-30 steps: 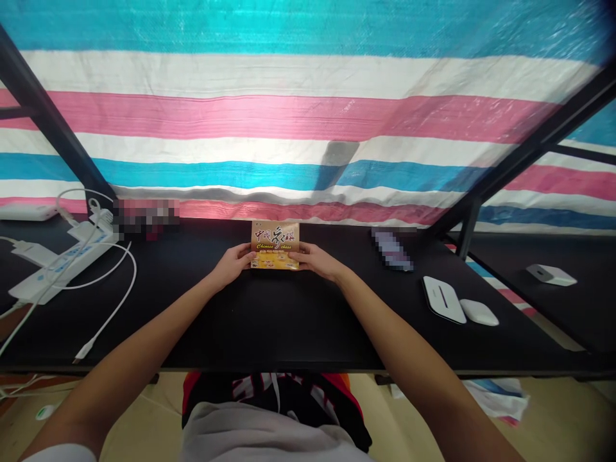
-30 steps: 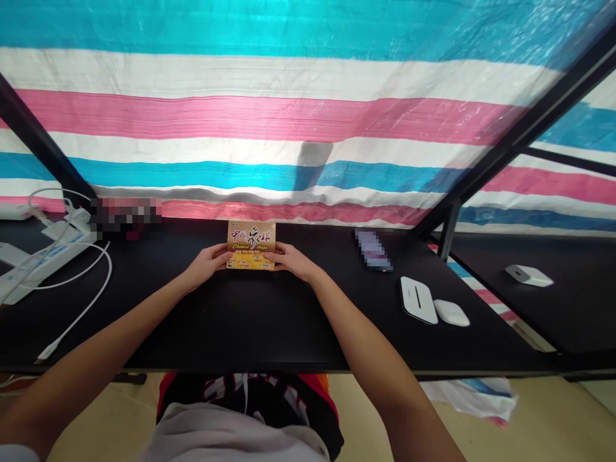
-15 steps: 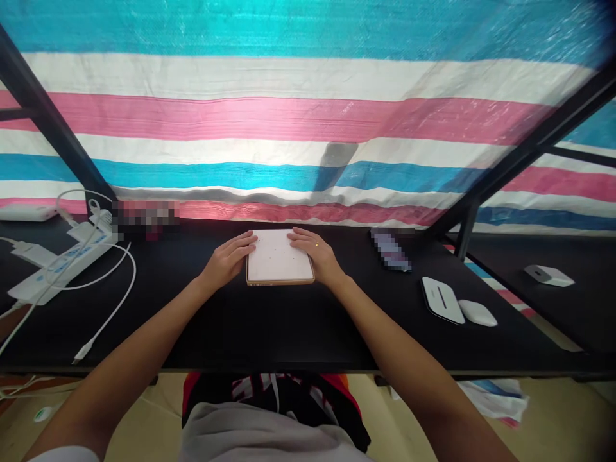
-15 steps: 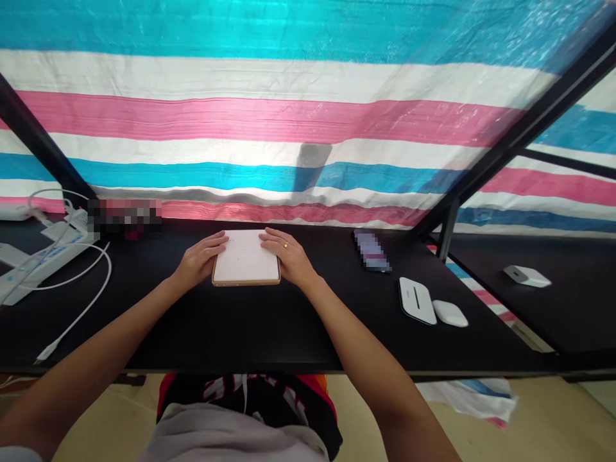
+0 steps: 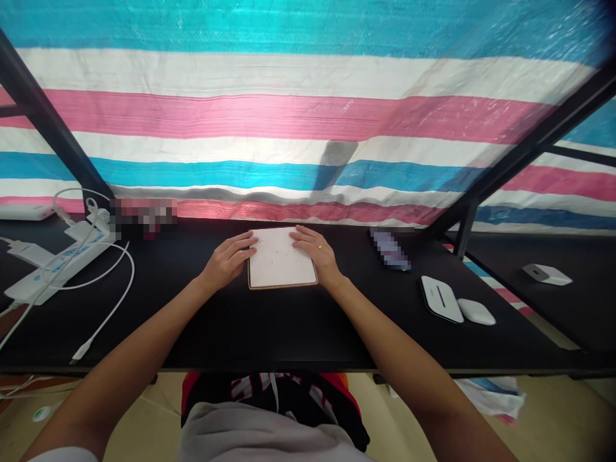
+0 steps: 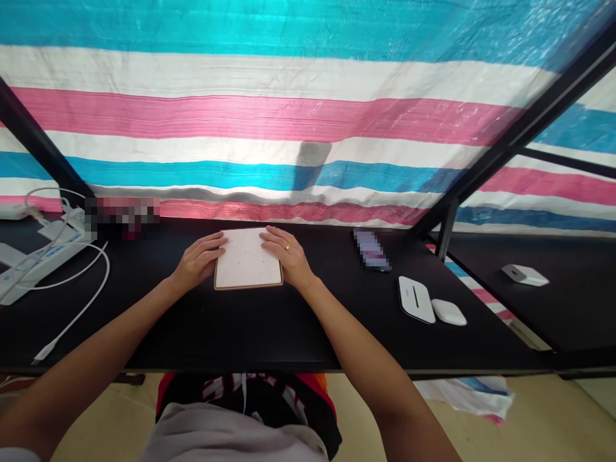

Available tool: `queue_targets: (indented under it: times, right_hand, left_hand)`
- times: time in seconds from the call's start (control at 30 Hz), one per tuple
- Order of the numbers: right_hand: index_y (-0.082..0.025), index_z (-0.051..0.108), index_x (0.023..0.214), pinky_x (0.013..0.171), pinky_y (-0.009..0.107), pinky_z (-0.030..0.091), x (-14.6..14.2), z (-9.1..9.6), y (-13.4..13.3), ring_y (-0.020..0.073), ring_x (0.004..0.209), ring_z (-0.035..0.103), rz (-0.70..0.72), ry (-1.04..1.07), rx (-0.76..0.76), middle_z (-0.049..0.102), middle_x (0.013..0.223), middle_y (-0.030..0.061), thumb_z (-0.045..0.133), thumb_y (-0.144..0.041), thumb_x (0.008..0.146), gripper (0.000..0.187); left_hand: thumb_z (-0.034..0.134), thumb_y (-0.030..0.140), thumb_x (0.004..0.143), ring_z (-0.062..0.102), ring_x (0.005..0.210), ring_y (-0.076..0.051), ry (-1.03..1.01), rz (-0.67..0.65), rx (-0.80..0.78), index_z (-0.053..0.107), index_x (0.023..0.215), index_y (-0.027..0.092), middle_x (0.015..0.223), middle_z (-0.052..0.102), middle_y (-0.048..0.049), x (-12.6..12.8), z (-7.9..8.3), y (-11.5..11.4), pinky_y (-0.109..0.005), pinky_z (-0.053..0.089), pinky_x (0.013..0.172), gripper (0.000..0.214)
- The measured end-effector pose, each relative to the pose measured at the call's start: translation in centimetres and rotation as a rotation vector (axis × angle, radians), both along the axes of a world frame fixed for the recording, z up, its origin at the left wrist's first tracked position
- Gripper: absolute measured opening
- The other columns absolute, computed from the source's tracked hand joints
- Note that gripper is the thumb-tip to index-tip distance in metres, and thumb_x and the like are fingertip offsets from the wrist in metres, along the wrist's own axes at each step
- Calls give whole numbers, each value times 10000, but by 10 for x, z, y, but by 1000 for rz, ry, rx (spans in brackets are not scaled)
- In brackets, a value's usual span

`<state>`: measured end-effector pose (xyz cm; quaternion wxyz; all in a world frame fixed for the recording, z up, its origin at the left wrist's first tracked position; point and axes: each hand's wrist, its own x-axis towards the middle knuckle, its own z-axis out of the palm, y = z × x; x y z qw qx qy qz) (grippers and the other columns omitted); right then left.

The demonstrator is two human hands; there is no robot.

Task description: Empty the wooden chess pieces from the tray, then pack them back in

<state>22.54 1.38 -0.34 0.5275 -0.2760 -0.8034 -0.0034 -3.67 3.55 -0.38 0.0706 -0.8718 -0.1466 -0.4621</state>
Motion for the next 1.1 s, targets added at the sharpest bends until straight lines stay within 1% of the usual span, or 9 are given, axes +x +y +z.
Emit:
queue_targets:
  times: [0.1,0.27,0.37,0.5,0.7,0.83,0.93,1.03,1.1]
  right_hand:
    - [-239,604,1061,976,458,459,0,-1,2,263,1158,558,56,64,-201,643,1162,78,605,-280,809,255]
    - [-188,623,994,848,421,507,2,-14,16,255,917,647,-21,175,-640,686,978,65,692,-321,698,332]
    - [-191,592,1039,848,421,505,0,-17,20,253,934,638,84,293,-772,676,1018,58,711,-325,677,404]
    - [-221,547,1064,846,416,510,-6,-13,18,239,937,637,188,392,-875,667,1040,41,721,-333,667,448]
    - [-257,416,1161,819,424,527,-14,-17,19,218,893,640,202,467,-959,645,1025,44,725,-382,658,603]
    - [-227,457,1089,702,373,542,-17,-22,19,206,877,596,-122,361,-780,573,1086,78,720,-434,650,552]
    - [-204,526,972,643,332,524,-20,-19,15,201,876,565,-287,233,-558,544,1041,80,690,-403,697,377]
    - [-201,572,896,635,318,525,-28,-14,5,176,811,577,-157,93,-535,554,935,59,603,-360,800,189]
    - [-205,586,948,680,337,543,-36,-10,-4,181,839,593,-82,89,-557,559,960,66,592,-367,817,208]
  left_hand:
    - [507,117,882,556,1166,-210,-46,9,-172,562,1119,189,1184,630,-106,3,-3,0,-399,499,951,253]
    - [605,275,824,650,944,-204,-184,127,-685,587,1140,175,1066,674,-80,11,-11,2,-366,540,849,332]
    - [621,318,787,648,954,-225,-268,57,-954,580,1144,149,1059,680,-90,14,-13,5,-398,529,868,397]
    - [650,359,743,640,981,-242,-380,-20,-1146,579,1095,138,1036,684,-99,17,-11,6,-421,510,898,422]
    - [717,369,687,650,900,-222,-511,-111,-1299,561,932,156,964,671,-63,16,-8,0,-374,546,787,360]
    - [720,370,676,638,716,-160,-576,-83,-1299,515,872,165,860,628,-12,16,-11,1,-254,529,542,350]
    - [709,351,678,628,681,-145,-585,-49,-1188,501,856,168,820,616,-3,22,-11,-3,-254,530,547,330]
    - [675,312,715,651,755,-163,-597,-5,-1055,511,942,176,889,646,-29,32,-11,-12,-311,556,676,311]
    - [667,287,727,657,839,-178,-571,41,-961,520,996,178,957,662,-52,38,-11,-17,-333,548,763,325]
